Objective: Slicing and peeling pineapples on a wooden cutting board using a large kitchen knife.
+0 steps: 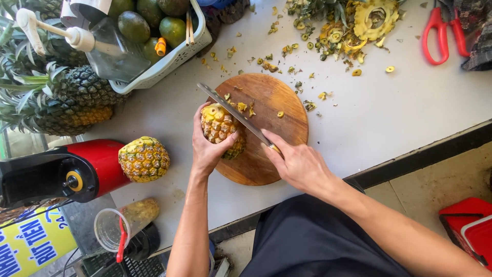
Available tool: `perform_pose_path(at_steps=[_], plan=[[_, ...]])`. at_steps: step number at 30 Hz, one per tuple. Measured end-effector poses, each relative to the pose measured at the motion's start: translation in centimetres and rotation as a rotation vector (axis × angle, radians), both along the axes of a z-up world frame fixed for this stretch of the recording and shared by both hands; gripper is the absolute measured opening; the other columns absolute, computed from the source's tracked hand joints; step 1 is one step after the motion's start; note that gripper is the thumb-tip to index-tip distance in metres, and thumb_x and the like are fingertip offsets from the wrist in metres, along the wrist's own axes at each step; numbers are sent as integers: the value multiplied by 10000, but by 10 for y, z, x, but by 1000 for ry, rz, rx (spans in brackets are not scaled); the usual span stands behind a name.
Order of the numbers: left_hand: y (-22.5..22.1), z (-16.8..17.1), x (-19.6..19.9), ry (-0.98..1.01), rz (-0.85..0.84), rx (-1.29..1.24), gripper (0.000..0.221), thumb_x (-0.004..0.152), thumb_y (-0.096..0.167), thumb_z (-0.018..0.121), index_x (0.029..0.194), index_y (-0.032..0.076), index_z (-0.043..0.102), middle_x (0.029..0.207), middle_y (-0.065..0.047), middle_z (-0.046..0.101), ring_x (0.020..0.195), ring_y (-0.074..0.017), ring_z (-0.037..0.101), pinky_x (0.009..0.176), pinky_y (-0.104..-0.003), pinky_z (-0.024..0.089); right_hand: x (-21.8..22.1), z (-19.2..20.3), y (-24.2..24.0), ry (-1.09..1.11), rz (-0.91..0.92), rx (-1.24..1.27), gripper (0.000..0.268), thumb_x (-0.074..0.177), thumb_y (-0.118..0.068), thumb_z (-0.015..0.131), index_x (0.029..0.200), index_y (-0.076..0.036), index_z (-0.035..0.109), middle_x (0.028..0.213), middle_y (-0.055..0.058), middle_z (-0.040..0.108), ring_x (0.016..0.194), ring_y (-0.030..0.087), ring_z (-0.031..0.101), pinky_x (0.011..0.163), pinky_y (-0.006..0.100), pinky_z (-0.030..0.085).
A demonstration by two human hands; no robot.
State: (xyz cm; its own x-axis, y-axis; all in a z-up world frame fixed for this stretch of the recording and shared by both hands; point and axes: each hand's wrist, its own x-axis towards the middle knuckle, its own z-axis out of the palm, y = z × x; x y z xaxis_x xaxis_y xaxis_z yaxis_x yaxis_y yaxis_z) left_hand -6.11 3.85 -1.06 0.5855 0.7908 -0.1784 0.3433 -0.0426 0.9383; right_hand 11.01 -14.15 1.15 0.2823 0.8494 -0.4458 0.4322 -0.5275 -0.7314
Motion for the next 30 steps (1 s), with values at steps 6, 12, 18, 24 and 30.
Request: perform_pose_path(at_steps=[6, 12, 18, 24, 30], plan=[[4, -2, -8, -56, 44, -90, 907, 749, 164, 859, 1518, 76, 386, 1357, -101, 609, 1237, -196, 638, 1092, -355, 526, -3, -9, -11, 47, -4, 56, 534, 1003, -431, 476, 1497, -226, 457, 519, 188, 628, 527, 419, 660, 597, 517, 547], [8, 4, -7, -47, 66, -155, 908, 749, 161, 850, 1520, 77, 379, 1316, -106, 634, 1184, -196, 665, 1059, -364, 553, 0, -6, 16, 96, -5, -16, 531, 1004, -431, 451, 1505, -257, 465, 587, 215, 638, 563, 426, 665, 601, 532, 543], [14, -10, -17, -92, 38, -171, 936, 747, 181, 845, 1548, 73, 373, 1336, -116, 629, 1219, -212, 652, 1089, -380, 527, 0, -3, -4, 241, -22, -99, 552, 985, -444, 426, 1495, -236, 455, 593, 201, 693, 657, 374, 741, 734, 470, 574], [29, -3, -30, -52, -4, -232, 1037, 708, 214, 804, 1594, 130, 272, 1393, -131, 579, 1265, -236, 617, 1109, -386, 508, -6, -52, 5, 275, 5, 117, 523, 1078, -474, 412, 1461, -140, 533, 889, 194, 751, 840, 372, 701, 768, 452, 536], [71, -14, -80, -167, 170, -387, 1003, 801, 297, 780, 1633, 101, 256, 1450, -185, 540, 1309, -246, 597, 1110, -370, 507, 44, -21, -22, 386, -375, -237, 583, 988, -538, 449, 1422, -180, 602, 675, 93, 560, 541, 183, 552, 568, 403, 509]])
